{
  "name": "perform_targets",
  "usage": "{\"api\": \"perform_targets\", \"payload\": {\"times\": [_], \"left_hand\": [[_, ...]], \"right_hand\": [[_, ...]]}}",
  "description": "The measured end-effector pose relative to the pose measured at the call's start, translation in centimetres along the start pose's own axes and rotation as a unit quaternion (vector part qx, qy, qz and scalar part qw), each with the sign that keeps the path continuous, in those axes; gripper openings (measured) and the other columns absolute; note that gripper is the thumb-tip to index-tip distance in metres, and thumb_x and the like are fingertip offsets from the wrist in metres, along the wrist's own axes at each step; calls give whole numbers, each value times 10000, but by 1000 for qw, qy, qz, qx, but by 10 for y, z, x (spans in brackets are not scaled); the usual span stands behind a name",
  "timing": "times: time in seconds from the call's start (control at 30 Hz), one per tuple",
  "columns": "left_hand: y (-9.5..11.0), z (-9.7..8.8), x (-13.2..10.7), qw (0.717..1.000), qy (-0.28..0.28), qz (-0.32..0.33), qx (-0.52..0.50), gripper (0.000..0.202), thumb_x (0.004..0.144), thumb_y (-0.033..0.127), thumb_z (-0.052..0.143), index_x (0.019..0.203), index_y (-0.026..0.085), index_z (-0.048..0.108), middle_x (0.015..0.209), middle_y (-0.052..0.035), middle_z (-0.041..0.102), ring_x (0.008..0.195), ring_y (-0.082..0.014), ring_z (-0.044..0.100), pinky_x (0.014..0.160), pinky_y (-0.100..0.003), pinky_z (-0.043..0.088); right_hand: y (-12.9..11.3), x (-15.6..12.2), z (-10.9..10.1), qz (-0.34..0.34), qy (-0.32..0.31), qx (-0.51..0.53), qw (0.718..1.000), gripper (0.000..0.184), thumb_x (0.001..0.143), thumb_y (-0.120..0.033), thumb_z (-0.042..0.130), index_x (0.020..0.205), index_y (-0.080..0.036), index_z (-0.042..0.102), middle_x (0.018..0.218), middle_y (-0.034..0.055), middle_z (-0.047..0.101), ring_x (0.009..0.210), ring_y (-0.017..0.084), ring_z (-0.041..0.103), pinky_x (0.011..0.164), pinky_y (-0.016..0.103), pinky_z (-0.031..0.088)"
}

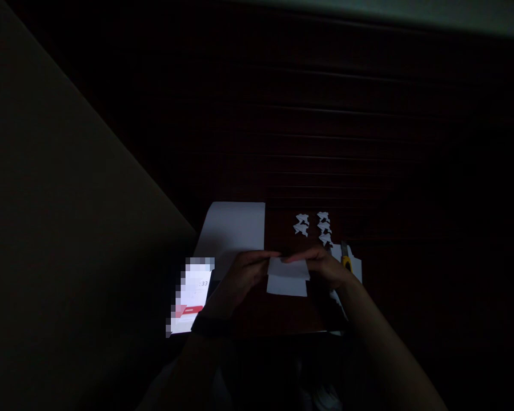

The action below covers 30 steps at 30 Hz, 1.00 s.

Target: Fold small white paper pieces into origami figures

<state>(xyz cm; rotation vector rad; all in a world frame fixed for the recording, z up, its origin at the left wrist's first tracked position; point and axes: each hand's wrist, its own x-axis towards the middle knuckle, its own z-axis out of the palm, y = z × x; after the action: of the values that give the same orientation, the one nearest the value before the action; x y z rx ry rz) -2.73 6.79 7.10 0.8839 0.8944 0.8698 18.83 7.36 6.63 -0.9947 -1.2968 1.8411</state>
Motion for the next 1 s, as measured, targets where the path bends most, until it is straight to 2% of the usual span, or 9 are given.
{"api": "perform_targets", "payload": {"times": [0.17, 0.27, 0.47, 0.7, 0.87, 1.0], "left_hand": [[4, 1, 2, 997, 41, 27, 56, 285, 729, 277, 616, 1001, 218, 678, 1012, -84, 674, 831, -243, 644, 600, -291, 503], [5, 1, 3, 995, 58, 17, 79, 257, 708, 275, 643, 949, 199, 687, 962, -88, 686, 804, -236, 649, 610, -299, 510], [5, 5, 2, 998, 22, -3, 61, 238, 709, 332, 669, 851, 142, 679, 892, -115, 688, 759, -232, 655, 637, -340, 526], [0, 1, 1, 1000, 4, 4, 17, 291, 683, 249, 684, 964, 175, 682, 905, -101, 697, 728, -223, 659, 634, -338, 520], [-2, -3, 1, 1000, -7, 24, 6, 283, 721, 232, 634, 998, 201, 680, 923, -89, 695, 788, -235, 655, 661, -341, 521], [-1, -1, 3, 999, 25, 33, 34, 325, 682, 213, 673, 1007, 204, 666, 962, -86, 688, 828, -240, 654, 629, -294, 524]], "right_hand": [[-1, 4, 6, 8, 6, 7, 1000, 261, 720, -286, 603, 944, -203, 709, 930, 42, 692, 812, 190, 617, 768, 335, 458], [-3, 5, 8, -5, 7, 7, 1000, 273, 715, -309, 625, 953, -200, 703, 985, 47, 679, 909, 208, 600, 817, 342, 440], [-4, 2, 9, 17, 42, 24, 999, 297, 733, -371, 647, 961, -183, 680, 860, 34, 685, 758, 169, 609, 720, 305, 452], [-3, 0, 5, -13, 12, 18, 1000, 266, 710, -270, 659, 962, -193, 694, 932, 44, 689, 808, 176, 604, 756, 308, 439], [1, 1, 3, -24, 19, 21, 999, 185, 718, -227, 608, 847, -174, 729, 863, 51, 699, 777, 182, 607, 748, 308, 439], [1, 3, 6, -31, 33, 11, 999, 167, 723, -225, 599, 819, -184, 730, 860, 46, 697, 780, 180, 609, 733, 300, 447]]}}
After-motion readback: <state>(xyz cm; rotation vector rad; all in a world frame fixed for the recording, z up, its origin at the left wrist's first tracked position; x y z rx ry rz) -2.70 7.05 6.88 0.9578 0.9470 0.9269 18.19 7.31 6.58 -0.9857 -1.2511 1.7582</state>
